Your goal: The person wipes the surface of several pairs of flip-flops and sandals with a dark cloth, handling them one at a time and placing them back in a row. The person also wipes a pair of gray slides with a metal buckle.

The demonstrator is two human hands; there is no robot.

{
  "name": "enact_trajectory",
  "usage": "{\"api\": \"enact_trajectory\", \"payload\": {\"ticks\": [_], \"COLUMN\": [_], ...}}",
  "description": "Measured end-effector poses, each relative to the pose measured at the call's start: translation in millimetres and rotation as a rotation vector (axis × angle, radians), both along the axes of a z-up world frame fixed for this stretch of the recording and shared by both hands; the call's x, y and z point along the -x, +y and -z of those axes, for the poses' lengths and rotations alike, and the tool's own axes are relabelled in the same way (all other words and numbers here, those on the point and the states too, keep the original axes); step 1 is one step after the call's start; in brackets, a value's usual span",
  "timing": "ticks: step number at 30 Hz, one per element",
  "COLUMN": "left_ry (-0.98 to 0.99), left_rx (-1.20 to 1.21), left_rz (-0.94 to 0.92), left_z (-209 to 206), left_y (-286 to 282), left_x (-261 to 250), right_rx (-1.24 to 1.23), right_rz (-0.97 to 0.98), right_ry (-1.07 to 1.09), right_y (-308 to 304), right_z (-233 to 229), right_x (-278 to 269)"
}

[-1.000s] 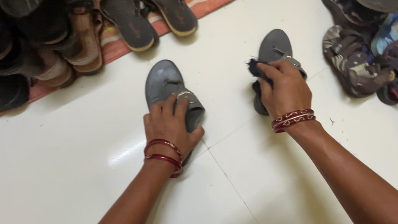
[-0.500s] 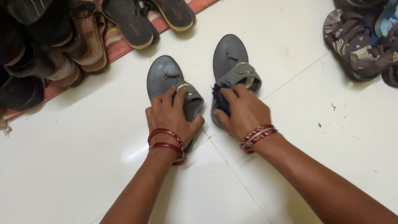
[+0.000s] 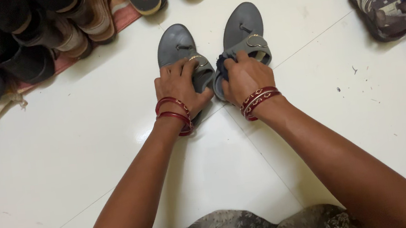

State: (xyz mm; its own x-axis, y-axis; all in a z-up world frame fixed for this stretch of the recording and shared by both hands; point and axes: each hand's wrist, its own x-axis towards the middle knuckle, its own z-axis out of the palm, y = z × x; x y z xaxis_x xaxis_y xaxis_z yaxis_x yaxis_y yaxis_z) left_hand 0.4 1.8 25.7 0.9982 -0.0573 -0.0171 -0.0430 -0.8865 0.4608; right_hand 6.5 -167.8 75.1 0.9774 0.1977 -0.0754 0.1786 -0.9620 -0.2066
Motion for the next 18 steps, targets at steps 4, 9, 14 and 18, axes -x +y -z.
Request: {"api": "enact_trajectory", "payload": {"ticks": [4, 9, 14, 18], "left_ry": [-0.024, -0.007, 0.014, 0.167], "left_rx": [0.037, 0.053, 0.061, 0.072], "left_rz": [0.008, 0.005, -0.007, -0.002], "left_z": [-0.4, -2.0, -7.4, -13.7], "left_y": [3.7, 3.4, 1.5, 0.0], "left_x": [1.8, 4.2, 3.5, -2.3], "right_rx": [0.010, 0.046, 0.043, 0.056], "right_rz": [-0.060, -0.138, -0.147, -0.129], "right_ry": [-0.046, -0.077, -0.091, -0.070], "right_y": [-3.9, -10.0, -8.1, -5.7], "right_z": [1.3, 4.4, 3.9, -1.4], "right_x": [0.6, -0.3, -0.3, 7.2]}}
